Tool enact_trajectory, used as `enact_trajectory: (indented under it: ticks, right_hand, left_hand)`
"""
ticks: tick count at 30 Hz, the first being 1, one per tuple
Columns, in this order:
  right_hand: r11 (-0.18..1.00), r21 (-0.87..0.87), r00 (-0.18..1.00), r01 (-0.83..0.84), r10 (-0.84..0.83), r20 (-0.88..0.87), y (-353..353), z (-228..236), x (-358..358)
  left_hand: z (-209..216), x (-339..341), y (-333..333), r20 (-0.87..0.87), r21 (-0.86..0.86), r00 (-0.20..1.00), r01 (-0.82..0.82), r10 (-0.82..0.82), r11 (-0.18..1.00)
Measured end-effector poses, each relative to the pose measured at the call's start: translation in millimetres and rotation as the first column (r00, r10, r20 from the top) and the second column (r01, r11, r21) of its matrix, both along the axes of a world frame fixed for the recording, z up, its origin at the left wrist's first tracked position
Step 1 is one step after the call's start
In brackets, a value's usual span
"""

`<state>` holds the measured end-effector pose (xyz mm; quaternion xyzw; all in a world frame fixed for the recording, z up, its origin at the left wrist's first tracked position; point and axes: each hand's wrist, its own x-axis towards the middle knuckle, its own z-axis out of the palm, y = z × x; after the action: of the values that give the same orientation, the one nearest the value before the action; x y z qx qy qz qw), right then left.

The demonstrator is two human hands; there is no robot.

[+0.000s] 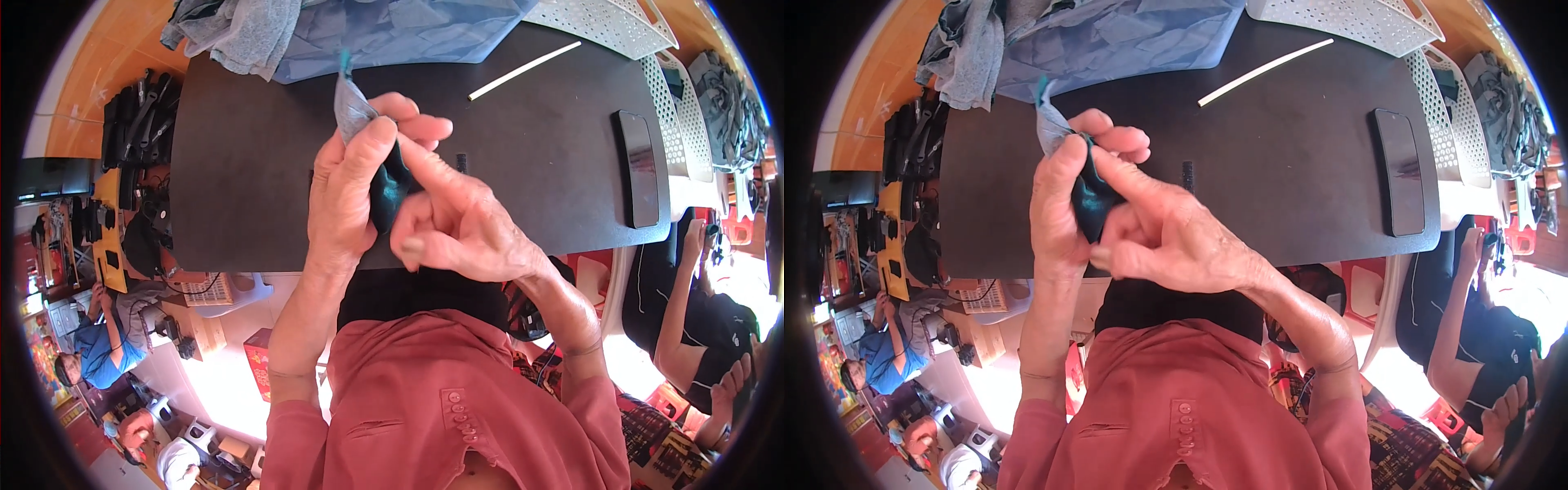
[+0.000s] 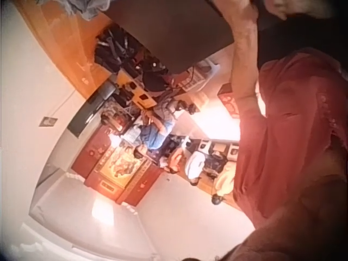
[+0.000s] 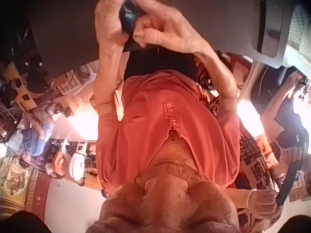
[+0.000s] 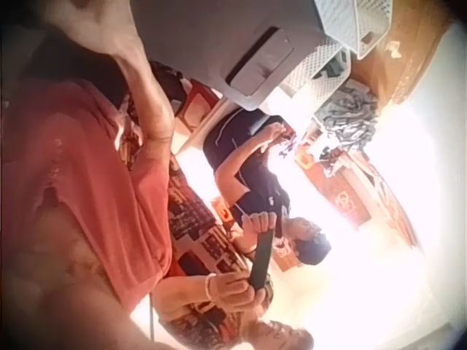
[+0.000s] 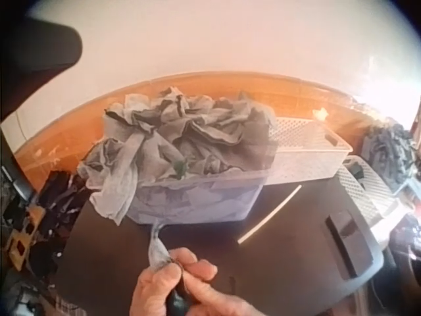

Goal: Processing and folding small pieces of fabric scraps at a workbench in a textile workshop.

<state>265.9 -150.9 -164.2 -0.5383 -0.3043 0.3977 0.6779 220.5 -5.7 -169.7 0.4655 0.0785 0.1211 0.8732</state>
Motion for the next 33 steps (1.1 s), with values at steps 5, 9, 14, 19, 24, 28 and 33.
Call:
enact_trajectory:
  ticks: [5, 9, 14, 19, 24, 28, 33]
  right_hand:
    - [0.849, 0.51, 0.682, -0.139, 0.455, -0.572, 5.2, -11.3, 2.4]
    - [0.768, 0.638, 0.597, -0.062, 0.54, -0.593, 7.3, -18.1, -2.4]
    - [0.722, 0.689, 0.502, -0.056, 0.617, -0.606, 13.8, -10.8, -4.6]
    - [0.805, 0.59, 0.72, -0.062, 0.445, -0.532, 9.6, 4.7, -3.8]
    - [0.853, 0.504, 0.798, -0.139, 0.398, -0.453, 15.5, 0.8, -4.6]
    - [0.859, 0.498, 0.78, -0.117, 0.39, -0.49, 11.9, -1.5, -10.1]
    - [0.845, 0.521, 0.704, -0.117, 0.441, -0.557, 12.0, -1.7, -16.9]
  left_hand:
    - [2.1, 5.1, 1.8, 0.049, -0.078, 0.979, 0.199, -0.196, 0.977]
    - [3.4, 2.7, -6.8, 0.075, -0.162, 0.977, 0.209, -0.199, 0.964]
    - [-15.4, -6.7, -28.1, 0.237, -0.005, 0.962, 0.141, -0.136, 0.99]
    - [23.5, -3.7, -13.6, 0.016, -0.253, 0.986, 0.162, -0.163, 0.954]
    - [21.3, 7.1, -7.2, -0.105, -0.165, 0.994, 0.026, -0.043, 0.986]
    - [15.0, 0.8, -17.8, -0.025, -0.191, 0.985, 0.164, -0.172, 0.968]
    - [-17.8, -18.9, -16.3, 0.067, -0.262, 0.971, 0.241, -0.231, 0.935]
